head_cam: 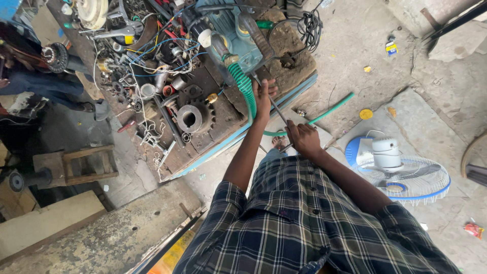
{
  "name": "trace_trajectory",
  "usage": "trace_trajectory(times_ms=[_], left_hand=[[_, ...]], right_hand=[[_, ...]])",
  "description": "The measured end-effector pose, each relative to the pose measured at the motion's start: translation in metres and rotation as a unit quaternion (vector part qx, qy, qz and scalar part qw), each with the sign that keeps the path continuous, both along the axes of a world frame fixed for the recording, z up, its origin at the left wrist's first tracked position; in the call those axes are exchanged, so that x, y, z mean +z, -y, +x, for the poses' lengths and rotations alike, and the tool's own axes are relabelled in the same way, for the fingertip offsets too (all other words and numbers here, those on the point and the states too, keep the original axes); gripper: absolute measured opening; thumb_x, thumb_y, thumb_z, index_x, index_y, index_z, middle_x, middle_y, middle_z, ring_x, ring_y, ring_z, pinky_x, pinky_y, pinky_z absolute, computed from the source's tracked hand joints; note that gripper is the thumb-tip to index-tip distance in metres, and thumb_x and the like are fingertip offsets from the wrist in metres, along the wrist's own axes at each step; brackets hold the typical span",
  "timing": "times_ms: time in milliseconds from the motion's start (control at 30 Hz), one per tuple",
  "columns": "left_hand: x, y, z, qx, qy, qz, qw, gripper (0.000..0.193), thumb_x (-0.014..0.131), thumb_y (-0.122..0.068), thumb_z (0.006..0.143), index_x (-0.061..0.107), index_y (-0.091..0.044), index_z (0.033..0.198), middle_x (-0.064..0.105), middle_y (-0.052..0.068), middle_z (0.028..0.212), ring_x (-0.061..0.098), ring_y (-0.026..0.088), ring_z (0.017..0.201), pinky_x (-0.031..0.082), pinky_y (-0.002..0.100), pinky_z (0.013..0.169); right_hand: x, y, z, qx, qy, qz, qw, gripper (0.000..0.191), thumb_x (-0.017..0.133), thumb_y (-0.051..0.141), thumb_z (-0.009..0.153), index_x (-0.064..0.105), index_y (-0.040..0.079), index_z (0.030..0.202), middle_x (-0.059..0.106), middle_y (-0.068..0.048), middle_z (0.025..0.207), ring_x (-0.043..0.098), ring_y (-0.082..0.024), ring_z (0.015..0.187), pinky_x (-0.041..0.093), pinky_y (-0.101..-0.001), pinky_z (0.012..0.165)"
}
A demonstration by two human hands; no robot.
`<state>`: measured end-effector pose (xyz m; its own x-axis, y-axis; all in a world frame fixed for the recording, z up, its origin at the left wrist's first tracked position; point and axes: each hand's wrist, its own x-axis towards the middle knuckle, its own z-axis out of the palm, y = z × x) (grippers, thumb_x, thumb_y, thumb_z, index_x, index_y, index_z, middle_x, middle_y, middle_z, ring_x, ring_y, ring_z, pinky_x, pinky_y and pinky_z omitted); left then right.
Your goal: The person works on an electric motor placed on a workbench. They use a wrench to tighten a bolt, then use pliers to adjust a white plastic fan cover. They place a metal cover over the fan and secure it with a screwdriver.
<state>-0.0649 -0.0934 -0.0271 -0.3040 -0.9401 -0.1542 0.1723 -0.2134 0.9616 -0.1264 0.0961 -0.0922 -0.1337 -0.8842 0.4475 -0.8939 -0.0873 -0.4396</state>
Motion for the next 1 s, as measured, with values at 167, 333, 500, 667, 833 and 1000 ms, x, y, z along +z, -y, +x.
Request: trace_trajectory(times_ms=[167,333,500,667,833,1000], left_hand=[[-0.004,0.004,0.001,-0.014,0.025,-0.01,1.0,0.037,0.054,-0.037,0.109,0.058,-0.004,0.124,0.075,0.014,0.117,0.074,0.019,0.087,0.059,0.032,0.074],[-0.016,-0.023,0.023,-0.005,0.286,-0.275,0.918,0.051,0.047,-0.027,0.115,0.036,-0.005,0.16,0.058,0.019,0.14,0.063,0.025,0.118,0.053,0.042,0.1],[-0.014,-0.07,0.08,-0.236,0.432,-0.525,0.694,0.051,0.055,-0.021,0.103,0.047,-0.017,0.154,0.042,0.015,0.158,0.037,0.037,0.151,0.033,0.057,0.127],[-0.013,-0.089,0.084,-0.423,0.272,-0.477,0.721,0.074,0.07,-0.053,0.079,0.06,-0.012,0.141,0.045,0.013,0.154,0.03,0.038,0.149,0.017,0.062,0.123],[-0.04,-0.079,0.051,-0.406,0.218,-0.561,0.688,0.071,0.064,-0.066,0.089,0.068,-0.005,0.126,0.059,0.011,0.145,0.052,0.032,0.136,0.035,0.056,0.12],[-0.057,-0.072,0.042,-0.431,0.211,-0.597,0.643,0.059,0.056,-0.059,0.098,0.075,-0.004,0.11,0.068,0.015,0.123,0.065,0.031,0.1,0.052,0.046,0.091]], right_hand=[[-0.004,0.001,0.007,-0.002,-0.001,0.041,0.999,0.032,0.067,0.019,0.099,0.063,-0.005,0.121,0.068,-0.01,0.073,0.067,-0.026,0.064,0.052,-0.0408,0.06],[-0.009,0.002,0.011,-0.007,0.045,0.061,0.997,0.051,0.068,0.037,0.095,0.061,-0.003,0.125,0.067,-0.013,0.07,0.067,-0.03,0.061,0.051,-0.043,0.056],[-0.023,0.003,0.007,-0.012,0.136,0.09,0.987,0.05,0.073,0.039,0.091,0.065,0.001,0.123,0.062,-0.014,0.056,0.064,-0.031,0.047,0.048,-0.0457,0.046],[-0.04,0.004,-0.001,0.017,0.145,0.132,0.98,0.039,0.079,0.031,0.074,0.07,0.009,0.106,0.072,-0.012,0.079,0.07,-0.032,0.067,0.051,-0.0463,0.059],[-0.047,0.003,-0.007,0.067,0.189,0.082,0.976,0.04,0.08,0.028,0.071,0.074,0.012,0.106,0.074,-0.01,0.102,0.071,-0.03,0.092,0.056,-0.0422,0.076],[-0.047,0.003,-0.008,0.065,0.149,0.088,0.983,0.039,0.087,0.028,0.057,0.077,0.012,0.091,0.075,-0.009,0.09,0.072,-0.031,0.088,0.054,-0.0479,0.076]])
